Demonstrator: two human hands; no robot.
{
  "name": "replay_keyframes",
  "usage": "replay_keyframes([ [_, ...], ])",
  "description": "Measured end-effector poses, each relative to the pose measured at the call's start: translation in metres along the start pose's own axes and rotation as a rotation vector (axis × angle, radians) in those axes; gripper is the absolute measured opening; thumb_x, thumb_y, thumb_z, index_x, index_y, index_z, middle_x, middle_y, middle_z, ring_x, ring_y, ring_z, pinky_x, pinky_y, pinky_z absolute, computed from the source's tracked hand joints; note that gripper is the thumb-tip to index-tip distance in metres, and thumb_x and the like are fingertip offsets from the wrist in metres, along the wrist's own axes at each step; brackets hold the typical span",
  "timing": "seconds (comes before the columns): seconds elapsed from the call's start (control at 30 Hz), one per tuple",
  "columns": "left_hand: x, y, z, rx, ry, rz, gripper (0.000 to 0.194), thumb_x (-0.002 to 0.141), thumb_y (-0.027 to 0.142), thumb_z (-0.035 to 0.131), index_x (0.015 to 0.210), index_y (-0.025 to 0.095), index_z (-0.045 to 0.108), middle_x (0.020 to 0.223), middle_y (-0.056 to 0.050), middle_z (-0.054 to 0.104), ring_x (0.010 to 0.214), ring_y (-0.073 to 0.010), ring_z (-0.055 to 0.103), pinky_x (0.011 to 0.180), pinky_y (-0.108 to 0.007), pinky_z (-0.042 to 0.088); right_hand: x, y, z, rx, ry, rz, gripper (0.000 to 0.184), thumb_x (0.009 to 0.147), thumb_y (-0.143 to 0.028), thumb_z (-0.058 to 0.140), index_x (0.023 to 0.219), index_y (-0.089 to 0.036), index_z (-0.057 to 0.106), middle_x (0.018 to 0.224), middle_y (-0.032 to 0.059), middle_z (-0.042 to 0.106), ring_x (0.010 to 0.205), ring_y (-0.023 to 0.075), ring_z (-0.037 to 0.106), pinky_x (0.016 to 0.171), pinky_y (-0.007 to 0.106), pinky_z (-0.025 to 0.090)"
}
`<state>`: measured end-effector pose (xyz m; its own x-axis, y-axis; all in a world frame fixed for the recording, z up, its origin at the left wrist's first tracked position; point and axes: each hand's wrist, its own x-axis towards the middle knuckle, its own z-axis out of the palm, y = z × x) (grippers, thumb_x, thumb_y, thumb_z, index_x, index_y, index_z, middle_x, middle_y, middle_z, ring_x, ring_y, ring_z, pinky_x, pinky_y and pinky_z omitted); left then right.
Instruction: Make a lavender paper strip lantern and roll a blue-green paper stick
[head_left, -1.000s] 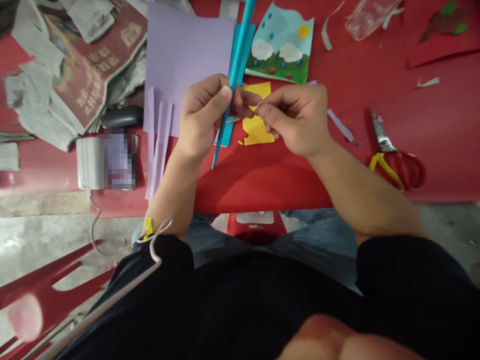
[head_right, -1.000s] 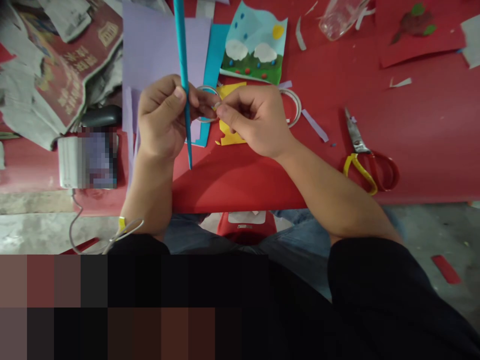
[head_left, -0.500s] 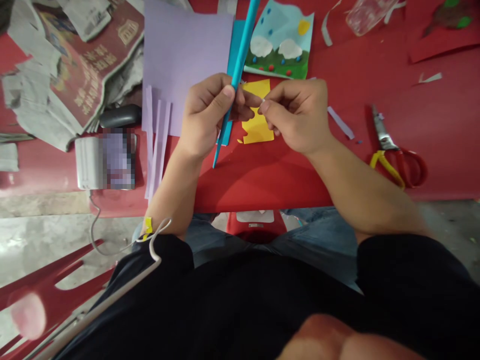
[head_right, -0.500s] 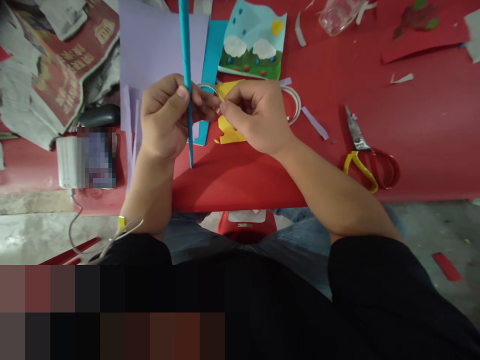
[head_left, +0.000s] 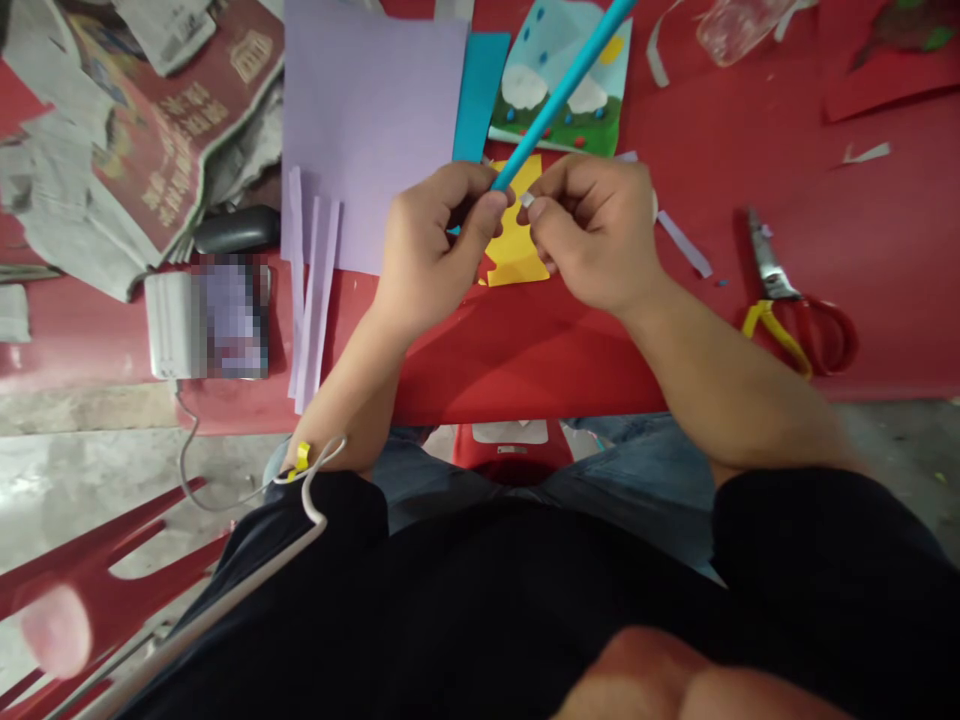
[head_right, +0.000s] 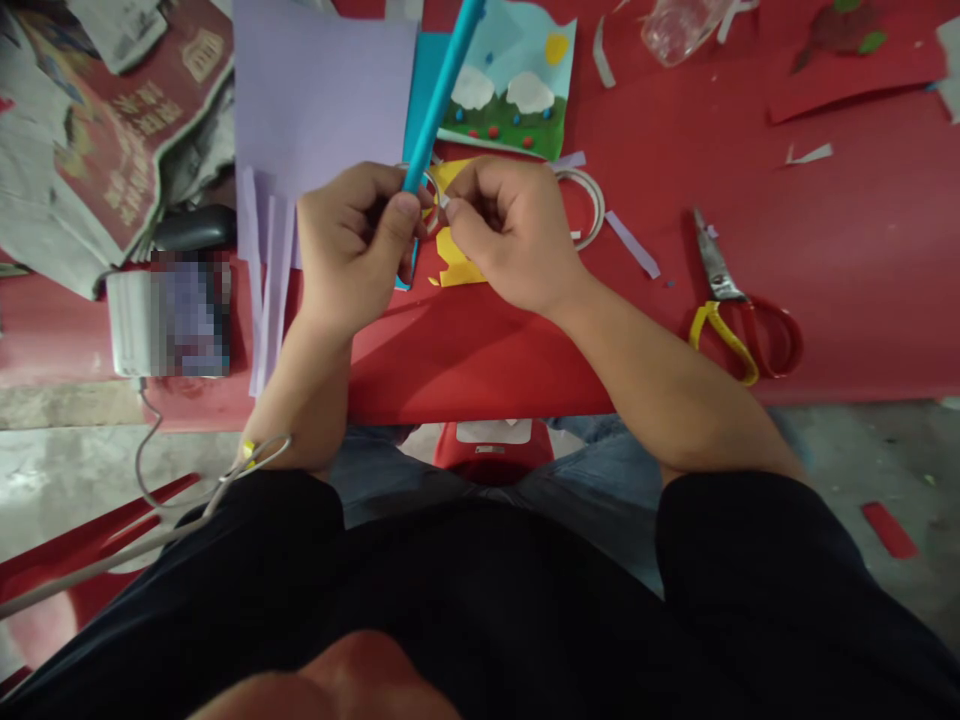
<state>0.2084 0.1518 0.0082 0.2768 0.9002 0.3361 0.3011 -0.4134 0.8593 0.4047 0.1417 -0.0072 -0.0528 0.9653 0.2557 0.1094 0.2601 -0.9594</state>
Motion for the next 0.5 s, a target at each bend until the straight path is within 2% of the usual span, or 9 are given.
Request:
replay_keyframes([
  [0.1,-0.001,-0.001,0.001,0.007,0.000,0.018,0.031,0.108,0.055,0.065,0.097,0.028,0.076,0.064,-0.001,0.064,0.048,-0.0165,0.058,0.049,-0.035,0.043,0.000,0.001,-0.001,0.005,-0.018,0.009,0.040,0.097,-0.056,0.083,0.077,-0.029,0.062,0.057,-0.0030,0.054,0.051,0.0147,0.046,0.050,0.036,0.037],
  [0.2,0.000,-0.003,0.001,0.020,-0.024,-0.011,0.029,0.108,0.051,0.068,0.093,0.027,0.074,0.061,0.000,0.063,0.048,-0.0164,0.059,0.050,-0.034,0.044,0.000,-0.001,-0.002,0.030,-0.027,0.005,0.036,0.094,-0.053,0.086,0.079,-0.029,0.064,0.062,-0.0018,0.059,0.054,0.0154,0.050,0.051,0.036,0.038],
  [0.4,0.000,-0.007,0.003,0.028,-0.015,-0.005,0.031,0.107,0.054,0.068,0.093,0.027,0.074,0.065,0.000,0.066,0.052,-0.0156,0.063,0.051,-0.032,0.045,0.000,-0.014,-0.003,0.006,-0.038,0.017,0.042,0.090,-0.052,0.087,0.069,-0.028,0.060,0.059,-0.0007,0.056,0.055,0.0165,0.051,0.050,0.037,0.037],
  [0.5,0.000,-0.007,0.004,0.026,-0.007,0.019,0.035,0.109,0.058,0.064,0.096,0.027,0.075,0.064,0.000,0.066,0.051,-0.0152,0.062,0.051,-0.033,0.045,0.000,-0.015,-0.004,-0.042,-0.037,-0.006,0.041,0.093,-0.049,0.086,0.069,-0.027,0.061,0.057,-0.0008,0.055,0.054,0.0160,0.050,0.051,0.036,0.036],
])
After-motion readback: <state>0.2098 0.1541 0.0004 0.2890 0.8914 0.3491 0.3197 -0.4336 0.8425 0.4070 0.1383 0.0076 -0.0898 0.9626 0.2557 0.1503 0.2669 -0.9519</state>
